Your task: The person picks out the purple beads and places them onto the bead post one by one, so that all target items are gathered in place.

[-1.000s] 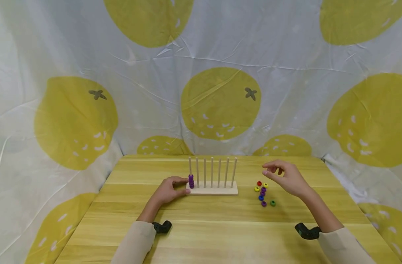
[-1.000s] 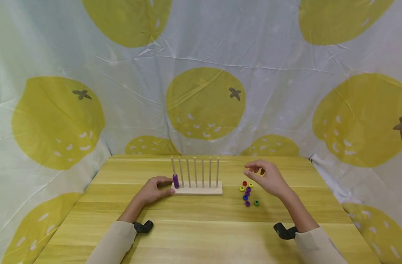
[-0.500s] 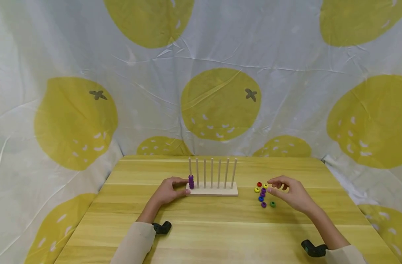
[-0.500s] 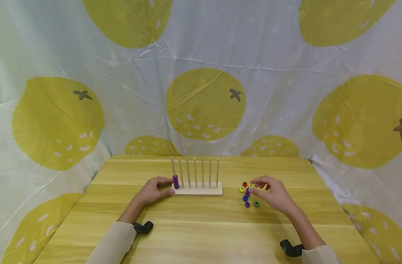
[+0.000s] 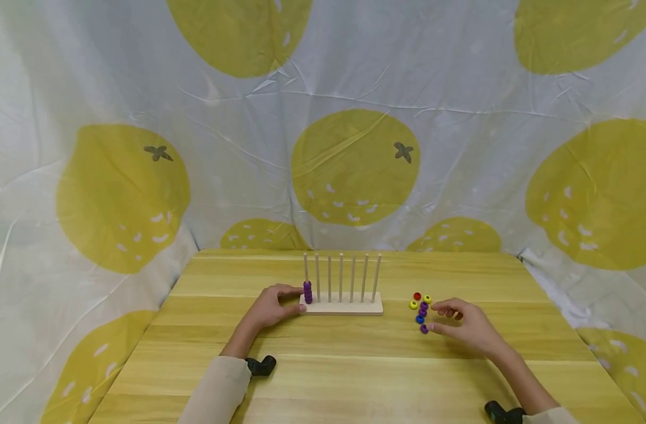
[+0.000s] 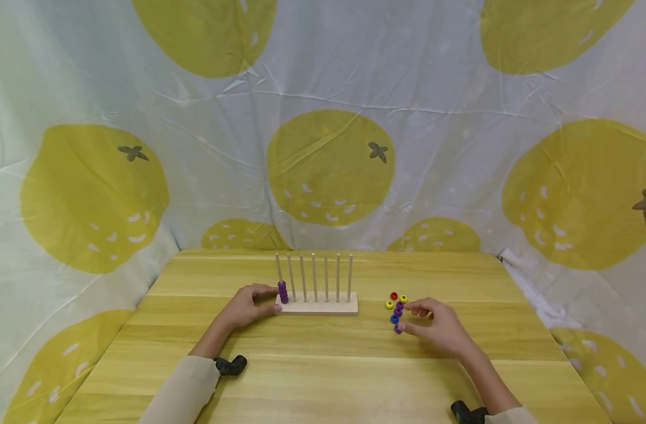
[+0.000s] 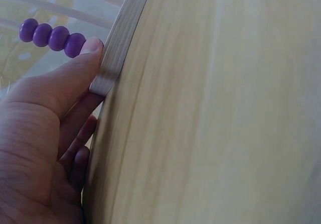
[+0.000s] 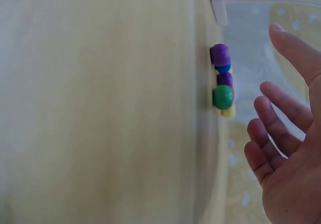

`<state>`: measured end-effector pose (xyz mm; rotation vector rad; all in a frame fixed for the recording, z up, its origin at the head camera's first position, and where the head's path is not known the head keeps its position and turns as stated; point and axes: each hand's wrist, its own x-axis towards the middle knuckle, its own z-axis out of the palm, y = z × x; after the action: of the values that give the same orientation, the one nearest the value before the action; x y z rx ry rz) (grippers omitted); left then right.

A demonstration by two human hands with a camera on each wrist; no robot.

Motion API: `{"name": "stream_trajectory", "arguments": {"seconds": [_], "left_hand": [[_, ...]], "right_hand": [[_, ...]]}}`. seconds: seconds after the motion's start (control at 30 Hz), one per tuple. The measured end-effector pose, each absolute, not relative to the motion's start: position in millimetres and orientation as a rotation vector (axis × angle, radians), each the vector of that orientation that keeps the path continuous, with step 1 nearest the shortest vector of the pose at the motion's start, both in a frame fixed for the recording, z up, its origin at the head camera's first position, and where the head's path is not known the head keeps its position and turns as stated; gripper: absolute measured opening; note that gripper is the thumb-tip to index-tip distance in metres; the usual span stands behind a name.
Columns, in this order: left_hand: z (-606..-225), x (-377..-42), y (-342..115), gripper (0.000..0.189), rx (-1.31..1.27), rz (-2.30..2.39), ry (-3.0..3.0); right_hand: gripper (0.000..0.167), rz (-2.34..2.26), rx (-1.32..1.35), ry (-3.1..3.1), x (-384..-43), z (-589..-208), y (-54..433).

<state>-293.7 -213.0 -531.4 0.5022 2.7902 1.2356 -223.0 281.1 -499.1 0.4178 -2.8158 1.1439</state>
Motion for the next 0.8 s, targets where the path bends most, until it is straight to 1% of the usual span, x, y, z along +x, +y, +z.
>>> {"name": "stream_trajectory", "arguments": {"seconds": [0.13,0.47,0.8], "left_hand": [[-532.7,-293.3,-212.2,0.049,0.497,1.246,2.787],[-532.4,-293.5,-212.1,0.048,0.509,1.242,2.788],[-532.4,-294.6,-212.5,0.049,0.507,1.238,2.796]], "right_hand": [[0.050,1.157,0.377,-2.847,-222.2,-505.8,281.3],[0.058,1.213,0.312,-2.911,-228.5,-517.6,276.8],[0.051,1.232,0.286,-2.871,-230.6,-525.4,271.4]]}}
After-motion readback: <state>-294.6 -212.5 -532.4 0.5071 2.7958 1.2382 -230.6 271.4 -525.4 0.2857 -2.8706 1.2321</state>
